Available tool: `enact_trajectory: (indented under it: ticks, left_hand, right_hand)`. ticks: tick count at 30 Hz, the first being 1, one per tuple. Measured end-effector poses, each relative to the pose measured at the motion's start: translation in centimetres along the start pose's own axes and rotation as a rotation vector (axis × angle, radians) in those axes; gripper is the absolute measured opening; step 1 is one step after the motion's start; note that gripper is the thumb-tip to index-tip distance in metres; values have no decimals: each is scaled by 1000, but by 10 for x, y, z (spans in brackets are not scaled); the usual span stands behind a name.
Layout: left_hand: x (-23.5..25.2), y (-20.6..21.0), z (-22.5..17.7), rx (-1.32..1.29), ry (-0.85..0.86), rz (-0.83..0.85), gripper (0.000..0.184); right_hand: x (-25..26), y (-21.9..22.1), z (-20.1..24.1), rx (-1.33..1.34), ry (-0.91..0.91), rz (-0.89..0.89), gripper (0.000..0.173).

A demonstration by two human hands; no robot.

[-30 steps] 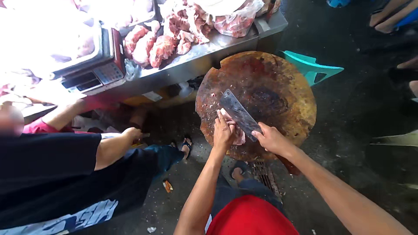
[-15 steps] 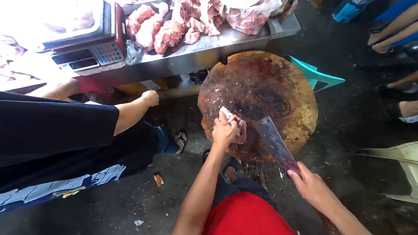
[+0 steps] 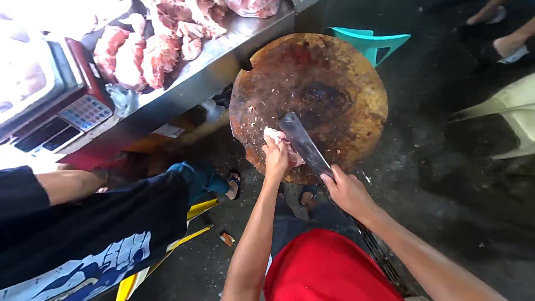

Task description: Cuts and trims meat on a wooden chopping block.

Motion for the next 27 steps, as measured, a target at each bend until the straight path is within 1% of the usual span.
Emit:
enact_trajectory:
  ticks: [3, 7, 10, 13, 15, 17, 19, 21, 25, 27]
  left_hand:
    - [-3, 0, 3, -4, 8, 4, 73]
    - [-11, -2, 6, -18, 14, 41, 77]
    - [-19, -2, 9, -24, 38, 52, 80]
    - [-21, -6, 6, -3, 30, 67, 81]
    - [-15, -9, 1, -30, 6, 91, 80]
    - [-4, -10, 1, -47, 4, 104, 79]
    - [-4, -11, 5, -38, 34, 130, 78]
    - [-12, -13, 11, -37, 74, 144, 71]
    - [-7, -17, 7, 8, 122, 176, 69]
    - [-4, -19, 8, 15, 127, 185, 70]
  right_hand:
    - [9, -3, 16, -102, 58, 83, 42]
    - [-6, -9, 9, -27, 160, 137, 43]
    - [-9, -6, 20, -39, 180, 109, 41]
    - [-2, 8, 27, -167, 152, 25, 42]
    - [-9, 16, 15, -267, 138, -47, 43]
    - [-28, 20, -2, -316, 153, -40, 45]
    - [-46, 13, -10, -310, 151, -28, 44]
    - [-52, 5, -3, -308, 145, -32, 42]
    - [-35, 8, 19, -212, 223, 0, 45]
    - [-31, 11, 20, -183, 227, -1, 46]
Point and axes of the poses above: each hand's wrist, its own x-axis towards the middle knuckle, its own y-axis out of the palm, z = x × y, the point moved 5 cm from there along x, towards the middle knuckle, and after that the axes turned 7 degrees about y, right-handed, at the moved point
